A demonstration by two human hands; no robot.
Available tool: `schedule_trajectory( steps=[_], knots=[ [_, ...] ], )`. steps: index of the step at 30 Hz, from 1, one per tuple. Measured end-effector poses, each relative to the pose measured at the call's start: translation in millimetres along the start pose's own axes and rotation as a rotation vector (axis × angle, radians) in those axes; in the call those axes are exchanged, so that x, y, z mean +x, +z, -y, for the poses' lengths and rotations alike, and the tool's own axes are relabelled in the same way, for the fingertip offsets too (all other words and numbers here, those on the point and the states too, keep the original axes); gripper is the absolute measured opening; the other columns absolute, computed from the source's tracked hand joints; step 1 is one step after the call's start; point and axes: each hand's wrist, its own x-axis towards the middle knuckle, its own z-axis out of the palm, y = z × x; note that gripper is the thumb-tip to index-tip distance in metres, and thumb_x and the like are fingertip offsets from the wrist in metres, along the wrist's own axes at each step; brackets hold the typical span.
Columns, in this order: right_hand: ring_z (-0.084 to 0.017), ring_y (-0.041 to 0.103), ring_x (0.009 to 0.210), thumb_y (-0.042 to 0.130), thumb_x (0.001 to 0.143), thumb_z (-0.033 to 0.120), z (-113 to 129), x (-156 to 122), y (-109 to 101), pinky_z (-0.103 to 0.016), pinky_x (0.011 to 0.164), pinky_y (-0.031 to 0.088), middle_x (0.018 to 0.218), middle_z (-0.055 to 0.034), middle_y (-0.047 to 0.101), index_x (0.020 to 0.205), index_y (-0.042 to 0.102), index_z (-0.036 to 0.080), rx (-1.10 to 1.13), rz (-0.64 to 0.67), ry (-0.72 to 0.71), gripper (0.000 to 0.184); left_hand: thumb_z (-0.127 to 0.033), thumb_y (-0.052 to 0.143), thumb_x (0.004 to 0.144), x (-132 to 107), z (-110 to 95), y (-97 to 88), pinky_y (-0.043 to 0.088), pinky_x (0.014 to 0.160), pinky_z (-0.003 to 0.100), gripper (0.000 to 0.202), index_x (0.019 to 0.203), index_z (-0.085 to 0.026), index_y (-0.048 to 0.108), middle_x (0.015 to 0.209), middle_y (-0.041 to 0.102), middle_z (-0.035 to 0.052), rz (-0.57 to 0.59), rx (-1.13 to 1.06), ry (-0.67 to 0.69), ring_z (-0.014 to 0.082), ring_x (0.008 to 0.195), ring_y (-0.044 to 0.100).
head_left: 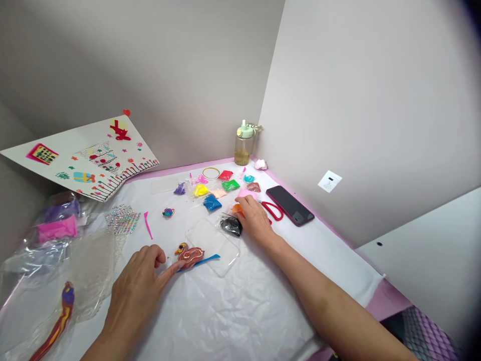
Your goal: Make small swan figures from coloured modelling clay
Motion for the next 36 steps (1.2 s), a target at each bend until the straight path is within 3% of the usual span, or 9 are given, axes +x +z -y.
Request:
schedule_trajectory(
  steps=[4, 7, 10, 15, 24, 32, 36],
  knots=[
    [-0.021, 0.062, 0.103, 0.057, 0.095, 0.023, 12, -2, -9, -0.038, 0.089, 0.052, 0.116, -0.0099, 0.061, 0.123, 0.056, 0.019, 0.181, 0.002, -0.024, 0.028, -0.056, 0.055, 0.091, -7, -23, 0.3, 0.043, 0.070, 0.034, 0.032, 0.088, -0.025, 0.060, 0.085, 0.060, 0.0008, -0.152, -0.233, 0.182, 0.0215, 0.080, 0.057],
    [-0.016, 0.065, 0.095, 0.060, 0.095, 0.031, 32, -13, -15, -0.030, 0.085, 0.054, 0.109, -0.0053, 0.065, 0.119, 0.056, 0.021, 0.530, 0.200, -0.092, 0.027, -0.042, 0.058, 0.095, -15, -41, 3.6, 0.047, 0.083, 0.029, 0.016, 0.103, -0.029, 0.064, 0.099, 0.067, -0.0017, -0.147, -0.470, 0.216, 0.0174, 0.094, 0.063],
    [-0.015, 0.062, 0.095, 0.069, 0.087, 0.023, 53, -29, -20, -0.031, 0.088, 0.052, 0.107, -0.0037, 0.062, 0.110, 0.060, 0.020, 0.795, 0.380, -0.174, 0.025, -0.035, 0.058, 0.096, -21, -49, 5.7, 0.048, 0.086, 0.024, 0.014, 0.107, -0.032, 0.065, 0.106, 0.068, -0.0035, -0.135, -0.588, 0.174, 0.0138, 0.100, 0.065],
    [-0.015, 0.057, 0.089, 0.067, 0.083, 0.008, 70, -43, -23, -0.031, 0.085, 0.048, 0.099, -0.0021, 0.060, 0.108, 0.062, 0.020, 0.702, 0.366, -0.309, 0.028, -0.036, 0.060, 0.094, -22, -46, 6.2, 0.048, 0.087, 0.023, 0.013, 0.102, -0.031, 0.068, 0.101, 0.067, -0.0032, -0.158, -0.616, 0.117, 0.0139, 0.098, 0.065],
    [-0.019, 0.057, 0.094, 0.059, 0.091, 0.013, 71, -48, -17, -0.035, 0.086, 0.050, 0.101, -0.0075, 0.064, 0.110, 0.057, 0.019, 0.566, 0.225, -0.553, 0.019, -0.042, 0.064, 0.087, -18, -41, 9.5, 0.050, 0.081, 0.029, 0.017, 0.092, -0.029, 0.073, 0.095, 0.065, 0.0003, -0.085, -0.544, 0.068, 0.0182, 0.089, 0.065],
    [-0.017, 0.059, 0.090, 0.061, 0.095, 0.020, 76, -56, -10, -0.031, 0.082, 0.052, 0.098, -0.0061, 0.063, 0.106, 0.056, 0.020, 0.622, 0.146, -0.508, 0.012, -0.040, 0.064, 0.084, -19, -50, 4.3, 0.052, 0.077, 0.030, 0.020, 0.098, -0.029, 0.073, 0.089, 0.063, 0.0006, -0.072, -0.535, 0.060, 0.0184, 0.080, 0.060],
    [-0.017, 0.058, 0.094, 0.060, 0.095, 0.019, 77, -56, -11, -0.030, 0.084, 0.051, 0.101, -0.0066, 0.062, 0.107, 0.055, 0.020, 0.614, 0.210, -0.546, 0.013, -0.037, 0.062, 0.084, -19, -54, 2.2, 0.051, 0.076, 0.029, 0.015, 0.091, -0.027, 0.071, 0.086, 0.060, 0.0013, -0.100, -0.523, 0.111, 0.0185, 0.079, 0.058]
  ],
)
